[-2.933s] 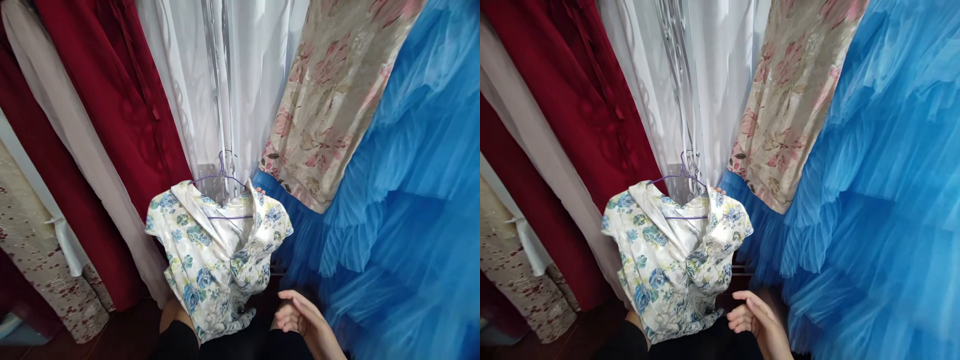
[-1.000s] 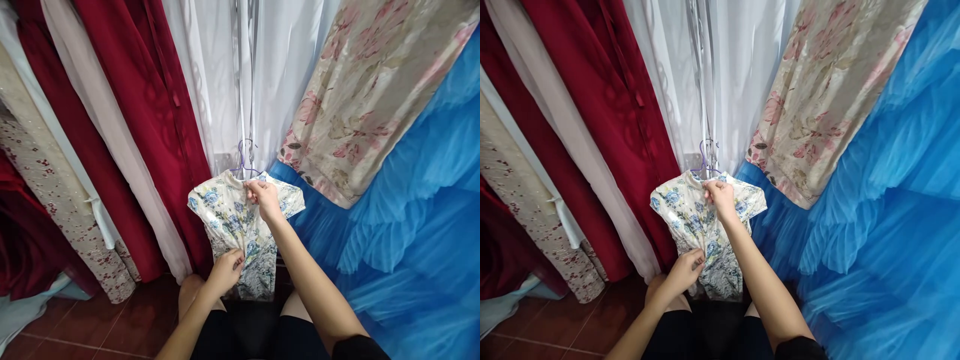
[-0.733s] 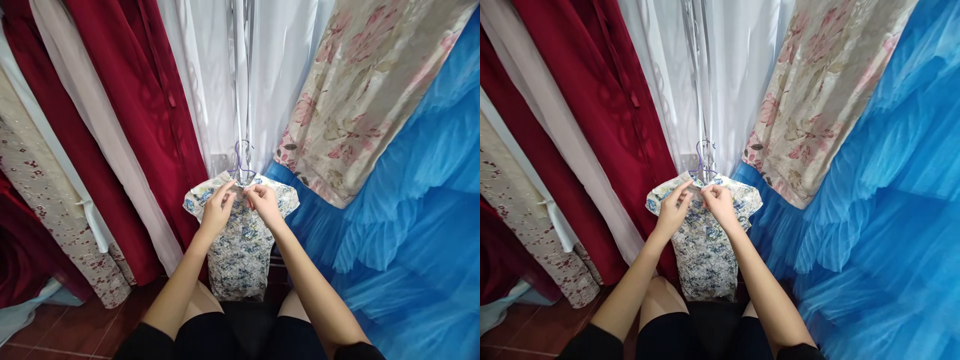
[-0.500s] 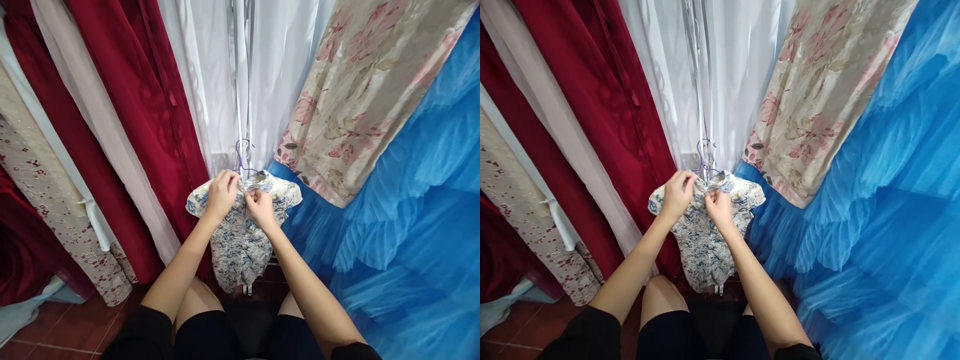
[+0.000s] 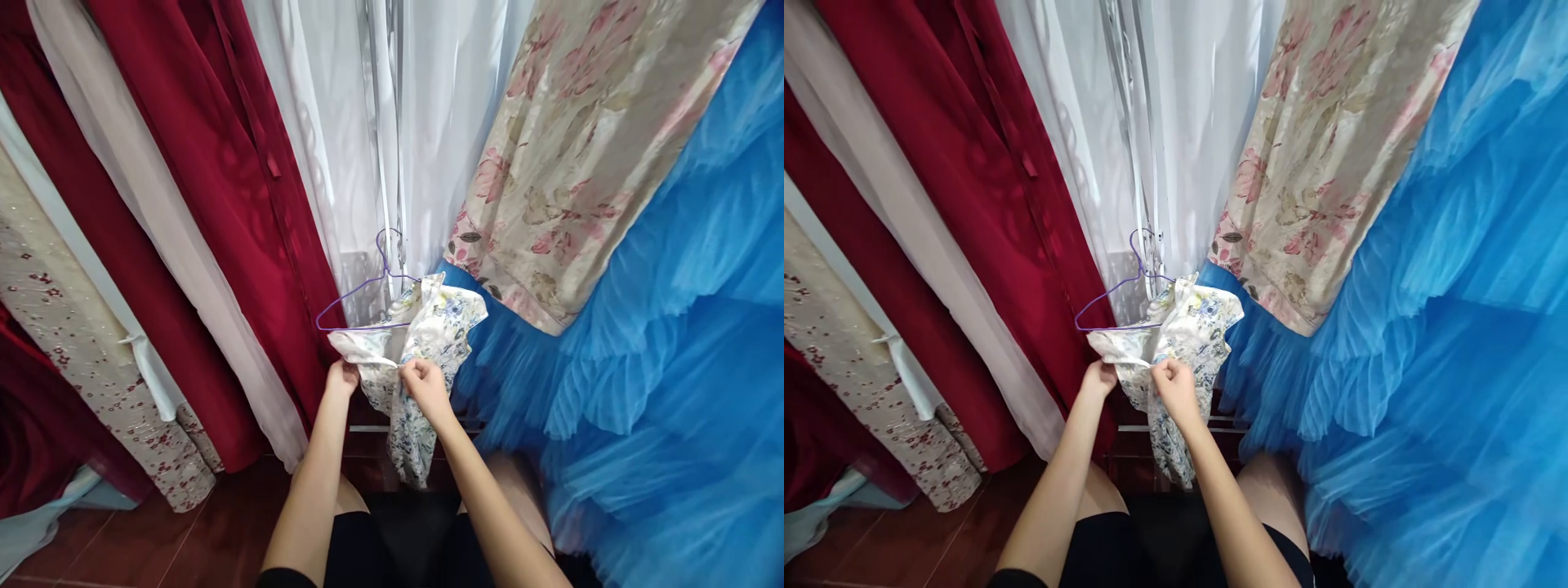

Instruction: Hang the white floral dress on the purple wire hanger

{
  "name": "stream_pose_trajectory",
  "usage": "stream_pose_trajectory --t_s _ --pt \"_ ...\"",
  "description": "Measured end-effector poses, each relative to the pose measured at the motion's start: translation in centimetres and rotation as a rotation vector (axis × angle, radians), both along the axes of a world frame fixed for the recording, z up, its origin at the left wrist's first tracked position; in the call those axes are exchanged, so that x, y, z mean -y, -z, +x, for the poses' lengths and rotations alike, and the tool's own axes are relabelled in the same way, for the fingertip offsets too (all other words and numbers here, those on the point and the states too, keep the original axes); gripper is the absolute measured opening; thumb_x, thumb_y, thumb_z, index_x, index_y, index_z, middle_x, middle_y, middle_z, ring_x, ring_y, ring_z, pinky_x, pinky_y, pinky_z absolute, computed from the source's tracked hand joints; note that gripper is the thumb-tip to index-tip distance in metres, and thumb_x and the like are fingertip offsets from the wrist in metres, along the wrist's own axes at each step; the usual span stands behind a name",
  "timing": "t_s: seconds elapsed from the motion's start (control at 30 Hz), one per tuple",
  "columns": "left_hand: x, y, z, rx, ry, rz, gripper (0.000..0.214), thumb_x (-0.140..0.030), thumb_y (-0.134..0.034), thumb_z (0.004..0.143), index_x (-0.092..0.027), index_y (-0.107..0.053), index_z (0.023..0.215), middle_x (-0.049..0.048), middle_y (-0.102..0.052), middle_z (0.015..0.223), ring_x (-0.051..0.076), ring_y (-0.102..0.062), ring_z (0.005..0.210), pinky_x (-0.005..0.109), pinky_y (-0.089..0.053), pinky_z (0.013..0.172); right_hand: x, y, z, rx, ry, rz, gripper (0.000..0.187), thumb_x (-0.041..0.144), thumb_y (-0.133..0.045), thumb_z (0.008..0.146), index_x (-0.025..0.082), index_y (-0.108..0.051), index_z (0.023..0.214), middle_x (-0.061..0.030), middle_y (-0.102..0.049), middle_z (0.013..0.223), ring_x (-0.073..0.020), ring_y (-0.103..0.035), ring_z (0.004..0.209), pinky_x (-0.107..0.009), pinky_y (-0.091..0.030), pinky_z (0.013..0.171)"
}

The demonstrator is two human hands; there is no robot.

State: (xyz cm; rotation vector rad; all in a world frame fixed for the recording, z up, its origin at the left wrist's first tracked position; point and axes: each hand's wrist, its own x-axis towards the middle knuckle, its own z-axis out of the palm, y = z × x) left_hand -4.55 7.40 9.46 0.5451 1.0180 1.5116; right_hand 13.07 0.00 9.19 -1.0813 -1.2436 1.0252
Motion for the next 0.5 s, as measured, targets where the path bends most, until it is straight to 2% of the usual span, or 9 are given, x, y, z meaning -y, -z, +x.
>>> stream_pose_trajectory --t_s 0.07,0.13,0.2,0.27,0.3,0.37,0.43,0.5 --pt "0.8 1.4 2.5 0.001 0.046 -0.013 0.014 -0.024 -0.062 0.089 -0.015 -0.061 0.079 0.0020 -0.061 0.069 0.013 -0.057 0.057 0.027 -0.049 0.059 0.9 2.3 1.6 -0.062 0.090 -0.070 0.023 0.037 -0.056 0.080 0.023 -0.055 0.062 0.0039 -0.048 0.045 -0.0146 -0.041 0.041 -0.026 -0.031 0.045" --pt "1.7 1.6 4.6 0.004 0.098 0.006 0.012 -0.024 -0.066 0.084 -0.015 -0.062 0.078 0.0037 -0.064 0.072 0.014 -0.060 0.061 0.027 -0.050 0.063 2.1 4.1 3.4 -0.061 0.185 -0.113 0.027 0.040 -0.058 0.080 0.024 -0.054 0.059 0.0033 -0.047 0.044 -0.0157 -0.041 0.042 -0.027 -0.032 0.045" --pt "2.8 0.7 6.5 -0.019 0.167 0.107 0.017 -0.031 -0.070 0.083 -0.014 -0.065 0.083 0.0048 -0.068 0.081 0.015 -0.063 0.070 0.027 -0.051 0.071 3.3 4.8 4.9 0.018 0.250 -0.095 0.026 0.042 -0.063 0.079 0.024 -0.057 0.061 0.0010 -0.053 0.049 -0.0189 -0.048 0.048 -0.029 -0.038 0.050" --pt "4.1 -0.9 8.2 -0.161 0.253 0.288 0.024 -0.038 -0.070 0.083 -0.015 -0.067 0.087 0.0043 -0.068 0.086 0.015 -0.063 0.079 0.027 -0.050 0.078 4.1 4.2 5.7 0.140 0.268 0.010 0.019 0.042 -0.070 0.076 0.024 -0.065 0.076 -0.0039 -0.066 0.069 -0.0252 -0.061 0.069 -0.034 -0.048 0.065" --pt "4.8 -1.7 9.0 -0.270 0.299 0.383 0.026 -0.040 -0.069 0.084 -0.015 -0.067 0.088 0.0039 -0.067 0.085 0.016 -0.063 0.081 0.027 -0.049 0.079 4.2 3.6 5.8 0.188 0.238 0.081 0.022 0.041 -0.072 0.075 0.024 -0.068 0.088 -0.0060 -0.070 0.084 -0.0278 -0.064 0.084 -0.036 -0.050 0.076" --pt "6.0 -3.2 10.3 -0.492 0.368 0.548 0.027 -0.043 -0.063 0.089 -0.016 -0.067 0.089 0.0037 -0.065 0.084 0.017 -0.061 0.082 0.028 -0.048 0.079 4.2 2.2 5.5 0.201 0.078 0.175 0.031 0.040 -0.073 0.077 0.023 -0.068 0.102 -0.0071 -0.070 0.104 -0.0291 -0.062 0.102 -0.039 -0.048 0.090" --pt "6.8 -4.3 11.1 -0.660 0.375 0.670 0.027 -0.042 -0.059 0.093 -0.017 -0.067 0.090 0.0053 -0.064 0.090 0.019 -0.061 0.088 0.030 -0.048 0.086 3.8 0.9 5.3 0.125 -0.132 0.134 0.028 0.042 -0.071 0.079 0.020 -0.068 0.097 -0.0061 -0.070 0.098 -0.0271 -0.063 0.096 -0.037 -0.049 0.087" --pt "7.3 -4.8 10.9 -0.795 0.366 0.768 0.027 -0.042 -0.055 0.095 -0.019 -0.068 0.098 0.0080 -0.063 0.104 0.021 -0.060 0.103 0.034 -0.044 0.099 3.5 -0.1 5.5 0.005 -0.269 0.010 0.028 0.046 -0.070 0.081 0.018 -0.068 0.086 -0.0038 -0.069 0.083 -0.0230 -0.062 0.080 -0.034 -0.050 0.076"
